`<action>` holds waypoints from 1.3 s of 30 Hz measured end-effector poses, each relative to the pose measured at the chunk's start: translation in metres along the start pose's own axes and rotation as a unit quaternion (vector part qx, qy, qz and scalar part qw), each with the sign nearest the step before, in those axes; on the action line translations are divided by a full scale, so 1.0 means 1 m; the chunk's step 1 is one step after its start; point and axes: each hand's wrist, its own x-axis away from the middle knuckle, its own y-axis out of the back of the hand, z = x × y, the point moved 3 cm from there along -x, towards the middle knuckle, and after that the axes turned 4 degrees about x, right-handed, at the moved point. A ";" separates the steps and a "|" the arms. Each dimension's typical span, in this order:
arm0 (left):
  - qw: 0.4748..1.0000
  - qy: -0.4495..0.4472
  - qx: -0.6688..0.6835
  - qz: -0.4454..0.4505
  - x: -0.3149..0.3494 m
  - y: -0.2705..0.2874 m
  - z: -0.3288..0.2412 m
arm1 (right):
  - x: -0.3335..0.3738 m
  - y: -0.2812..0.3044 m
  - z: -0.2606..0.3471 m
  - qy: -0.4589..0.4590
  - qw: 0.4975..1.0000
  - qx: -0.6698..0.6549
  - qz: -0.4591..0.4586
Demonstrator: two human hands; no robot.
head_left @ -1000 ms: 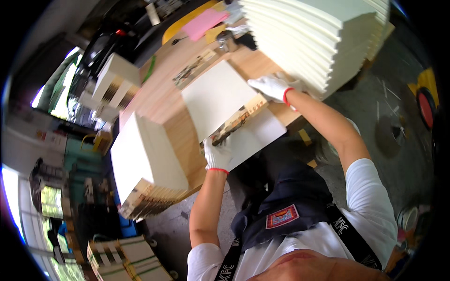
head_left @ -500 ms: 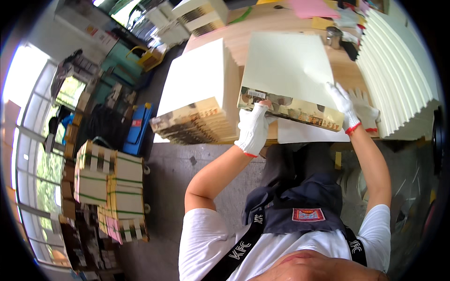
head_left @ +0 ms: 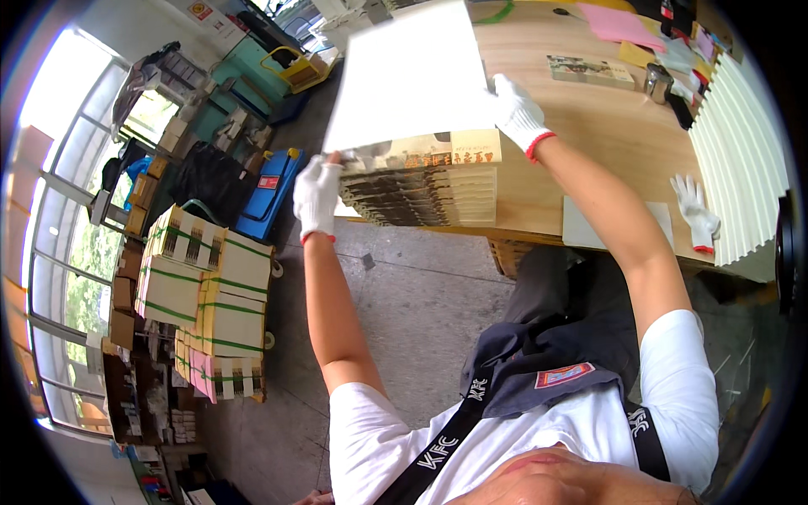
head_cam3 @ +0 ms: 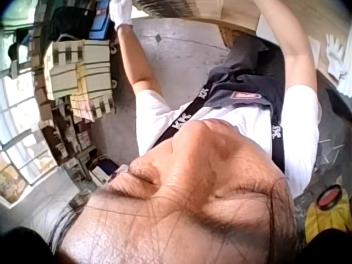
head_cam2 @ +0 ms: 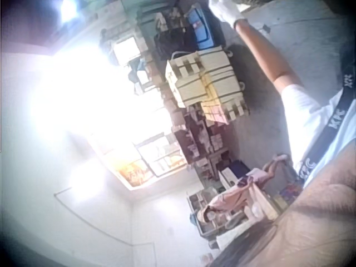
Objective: The person repeatedly picks up a white rectangular sheet from a stack, places it on a wooden board, and smooths it down with gloved hands. They then lift the sheet and place it onto a growing stack of similar sheets on the table.
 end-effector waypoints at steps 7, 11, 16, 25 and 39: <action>0.998 -0.002 0.058 -0.022 -0.001 -0.018 0.039 | 0.016 0.036 -0.010 -0.137 0.778 -0.559 0.253; 0.997 -0.008 0.077 -0.010 -0.007 -0.016 0.046 | 0.016 0.043 -0.010 -0.136 0.771 -0.565 0.261; 0.997 -0.075 0.016 -0.020 -0.028 -0.009 0.060 | 0.015 0.046 -0.011 -0.081 0.771 -0.587 0.233; 0.883 -0.434 0.120 0.132 0.078 -0.145 -0.178 | 0.121 0.038 -0.070 -0.135 0.706 -0.681 0.141; 0.629 -0.745 0.111 0.193 0.288 -0.370 -0.470 | 0.320 0.022 -0.228 -0.174 0.657 -0.708 0.195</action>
